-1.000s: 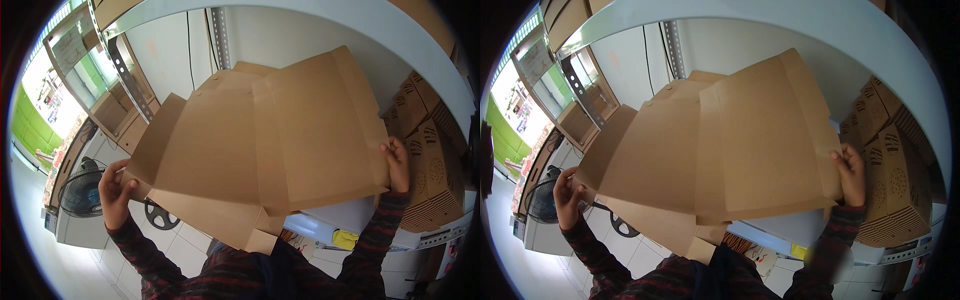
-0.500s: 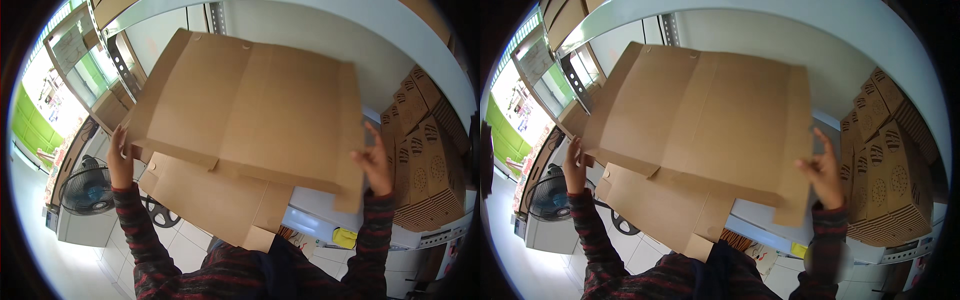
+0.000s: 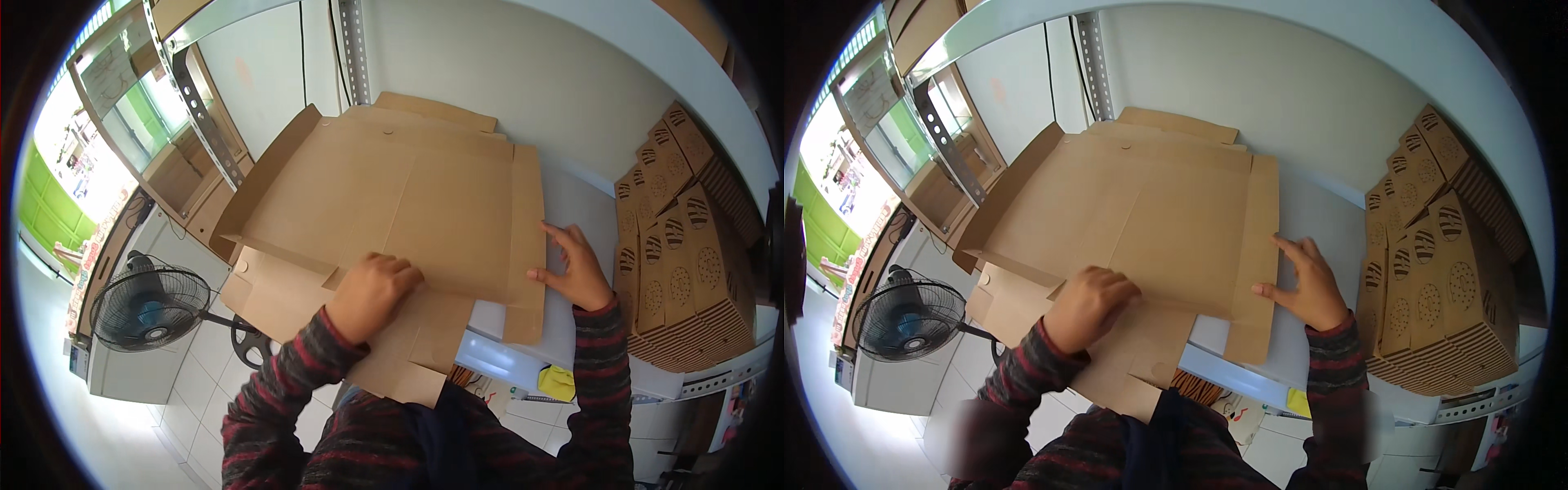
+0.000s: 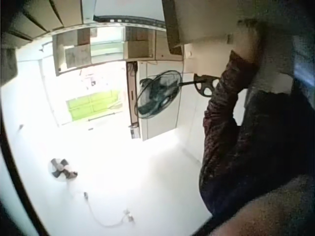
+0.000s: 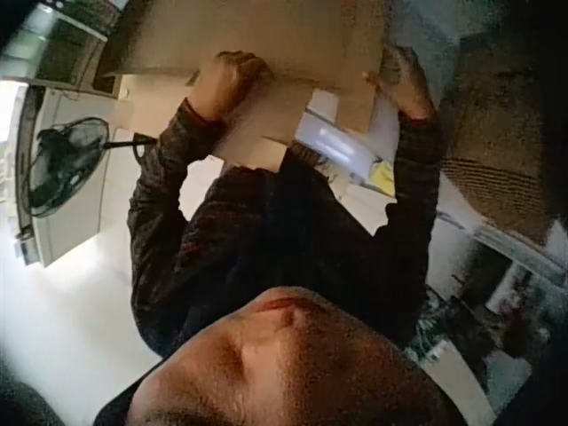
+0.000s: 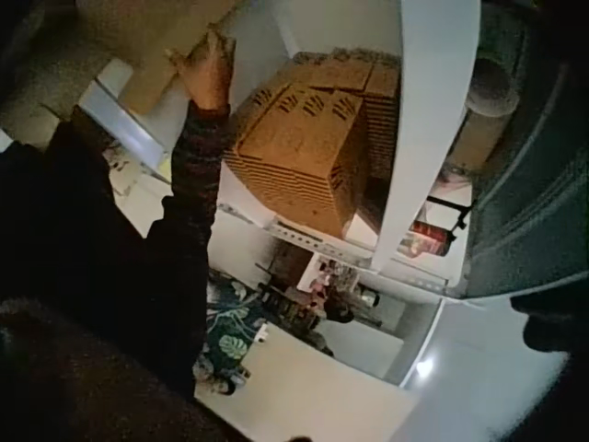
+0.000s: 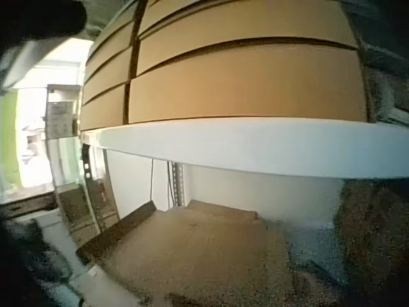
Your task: The person assembles flat cardboard boxes by folding along pre-scored lines and interlocking tabs to form three-dimensional containers. They repeatedly pick up flat sheets, fold sides, and secure flaps, stacking completed boxes on a nearby shelf.
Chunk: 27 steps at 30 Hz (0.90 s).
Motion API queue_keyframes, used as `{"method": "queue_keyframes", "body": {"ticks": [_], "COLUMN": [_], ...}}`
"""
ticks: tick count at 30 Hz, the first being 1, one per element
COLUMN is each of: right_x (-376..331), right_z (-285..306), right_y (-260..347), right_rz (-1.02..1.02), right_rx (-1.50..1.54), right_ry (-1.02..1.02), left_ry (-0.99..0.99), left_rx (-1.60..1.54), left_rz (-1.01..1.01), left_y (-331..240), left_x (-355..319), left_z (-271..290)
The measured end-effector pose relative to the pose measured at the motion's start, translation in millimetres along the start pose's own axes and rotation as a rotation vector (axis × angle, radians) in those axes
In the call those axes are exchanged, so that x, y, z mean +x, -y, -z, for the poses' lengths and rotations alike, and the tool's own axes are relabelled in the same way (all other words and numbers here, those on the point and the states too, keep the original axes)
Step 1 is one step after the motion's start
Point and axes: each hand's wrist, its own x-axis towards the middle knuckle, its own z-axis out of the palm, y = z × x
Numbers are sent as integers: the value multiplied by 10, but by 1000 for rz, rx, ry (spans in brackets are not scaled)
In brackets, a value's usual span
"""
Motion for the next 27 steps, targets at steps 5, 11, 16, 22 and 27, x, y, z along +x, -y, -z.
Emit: {"method": "queue_keyframes", "body": {"ticks": [5,11,16,22,27], "right_x": [-10,-54,-73,-100,-60], "right_z": [123,24,9,167,80], "right_y": [-56,63,11,-138,-118], "right_rz": [341,302,331,224,61], "right_rx": [361,290,331,370,376], "right_ry": [275,620,621,401,327], "left_ry": [-167,-11,-5,8,-88], "left_rx": [42,-48,-146,-79,-12], "left_rz": [-29,8,-35,-84,11], "left_y": [97,301,305,-29,-233], "left_x": [325,483,489,57,-248], "left_z": [-116,-184,-108,240,41]}}
